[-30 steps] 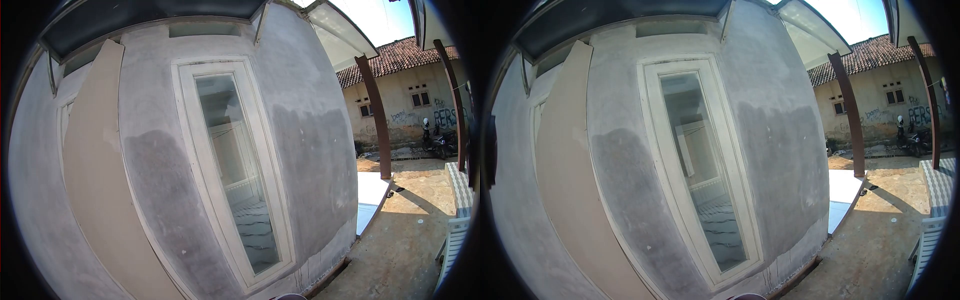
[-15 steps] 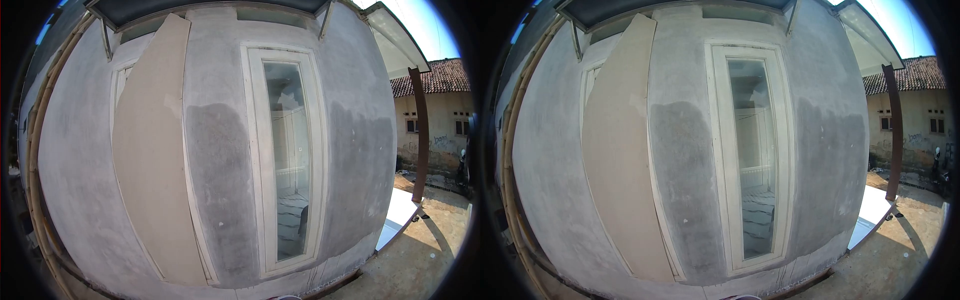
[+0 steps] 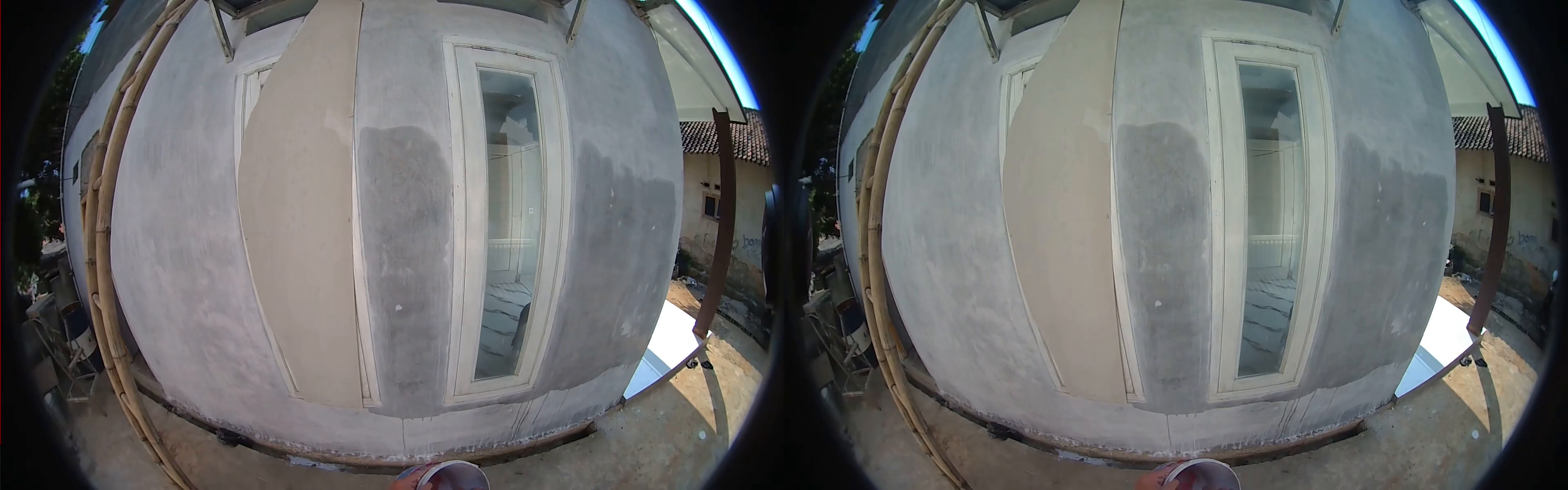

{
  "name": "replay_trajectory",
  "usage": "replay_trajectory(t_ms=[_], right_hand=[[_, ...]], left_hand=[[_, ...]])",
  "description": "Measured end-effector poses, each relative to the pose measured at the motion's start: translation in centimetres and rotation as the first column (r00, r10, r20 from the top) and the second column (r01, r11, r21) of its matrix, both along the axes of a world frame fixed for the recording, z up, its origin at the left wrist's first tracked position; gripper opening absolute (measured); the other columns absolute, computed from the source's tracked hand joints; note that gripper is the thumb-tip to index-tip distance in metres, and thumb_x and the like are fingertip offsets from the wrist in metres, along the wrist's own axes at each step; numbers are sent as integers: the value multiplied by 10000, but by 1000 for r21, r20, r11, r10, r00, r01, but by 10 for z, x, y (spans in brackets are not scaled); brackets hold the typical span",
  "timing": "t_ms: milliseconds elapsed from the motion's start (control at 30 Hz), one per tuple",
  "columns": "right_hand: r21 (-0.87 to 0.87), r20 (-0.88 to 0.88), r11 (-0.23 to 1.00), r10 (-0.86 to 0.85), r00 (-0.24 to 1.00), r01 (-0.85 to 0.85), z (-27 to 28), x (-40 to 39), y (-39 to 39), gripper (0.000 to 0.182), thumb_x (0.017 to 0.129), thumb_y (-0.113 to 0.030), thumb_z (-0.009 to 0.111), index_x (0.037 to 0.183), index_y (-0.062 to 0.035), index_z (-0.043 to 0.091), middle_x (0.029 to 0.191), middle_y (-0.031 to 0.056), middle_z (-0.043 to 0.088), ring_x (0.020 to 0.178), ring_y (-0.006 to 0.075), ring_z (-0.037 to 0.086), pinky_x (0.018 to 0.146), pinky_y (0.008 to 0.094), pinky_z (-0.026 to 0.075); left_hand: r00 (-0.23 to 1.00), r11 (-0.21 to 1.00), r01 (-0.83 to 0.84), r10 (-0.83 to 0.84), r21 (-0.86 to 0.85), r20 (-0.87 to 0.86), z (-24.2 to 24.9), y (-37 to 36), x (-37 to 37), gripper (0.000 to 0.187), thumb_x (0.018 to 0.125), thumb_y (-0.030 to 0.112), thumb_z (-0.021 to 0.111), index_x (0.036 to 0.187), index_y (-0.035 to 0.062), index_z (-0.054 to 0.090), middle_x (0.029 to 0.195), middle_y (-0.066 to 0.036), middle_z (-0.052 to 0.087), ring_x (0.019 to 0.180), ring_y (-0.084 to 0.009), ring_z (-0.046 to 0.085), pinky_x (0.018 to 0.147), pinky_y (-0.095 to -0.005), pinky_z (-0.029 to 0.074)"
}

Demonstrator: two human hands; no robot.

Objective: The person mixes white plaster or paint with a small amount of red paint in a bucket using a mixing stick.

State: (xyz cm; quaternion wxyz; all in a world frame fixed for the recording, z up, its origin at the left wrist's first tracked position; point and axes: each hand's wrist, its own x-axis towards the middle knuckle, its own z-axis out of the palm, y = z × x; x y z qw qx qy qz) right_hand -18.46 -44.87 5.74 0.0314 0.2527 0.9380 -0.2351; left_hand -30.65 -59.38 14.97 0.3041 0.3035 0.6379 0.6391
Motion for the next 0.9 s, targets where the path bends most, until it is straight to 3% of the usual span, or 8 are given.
replay_trajectory(t_ms=[100,133,267,467,567,667,767,900], right_hand=[[-50,125,997,-52,991,58,35,28,-26,376,829,-225,613,1144,-20,626,970,253,695,930,392,684,819,498,526],[-65,138,996,-51,989,61,41,36,-32,374,825,-229,619,1139,-26,633,974,249,696,936,390,684,823,495,525],[-71,36,997,-20,999,23,45,55,-61,366,808,-242,645,1119,-50,662,990,231,702,959,381,682,837,483,521],[-72,-72,995,61,996,-66,49,56,-107,353,784,-262,683,1089,-86,704,1014,204,710,994,368,679,860,465,516],[-84,-106,990,108,988,-117,48,54,-130,347,771,-273,702,1074,-105,725,1026,191,715,1012,362,678,871,456,514],[-90,-141,981,160,977,-174,44,51,-156,341,759,-283,721,1059,-123,747,1038,178,719,1029,355,677,882,448,511],[-134,-131,964,211,969,-228,69,35,-192,201,811,-263,687,909,-94,733,885,189,699,867,370,677,770,472,509],[-78,-90,899,424,901,-431,66,2,-229,264,858,-365,672,993,-150,744,937,117,726,833,341,703,730,457,563]], left_hand=[[995,1000,-22,23,5,-92,-32,-17,11,407,868,-53,541,1265,-6,617,1173,-125,670,1047,-201,641,910,-352,515],[917,992,-119,122,32,-379,-30,-24,21,399,854,-32,592,1247,12,641,1185,-114,679,1037,-188,652,922,-334,520],[991,989,-64,48,-131,-124,-10,-61,48,361,853,79,653,1213,91,684,1130,-78,716,986,-167,673,905,-305,522],[937,974,-201,160,-103,-309,3,-118,69,368,879,96,638,1244,130,672,1122,-70,716,970,-160,678,856,-305,542],[988,954,-138,153,-267,35,25,-148,69,392,881,90,632,1269,134,657,1155,-90,702,992,-183,680,868,-314,544],[957,962,-214,241,-168,162,10,-178,62,411,893,89,649,1302,127,636,1177,-157,684,1067,-250,660,936,-384,529],[864,844,-488,432,-220,-258,16,-219,58,447,785,144,703,1223,55,676,883,-140,751,803,-135,721,735,-271,551],[821,764,-570,518,-302,-241,-10,-283,41,467,796,298,696,1247,178,668,1006,-119,736,909,-250,723,828,-358,558]])
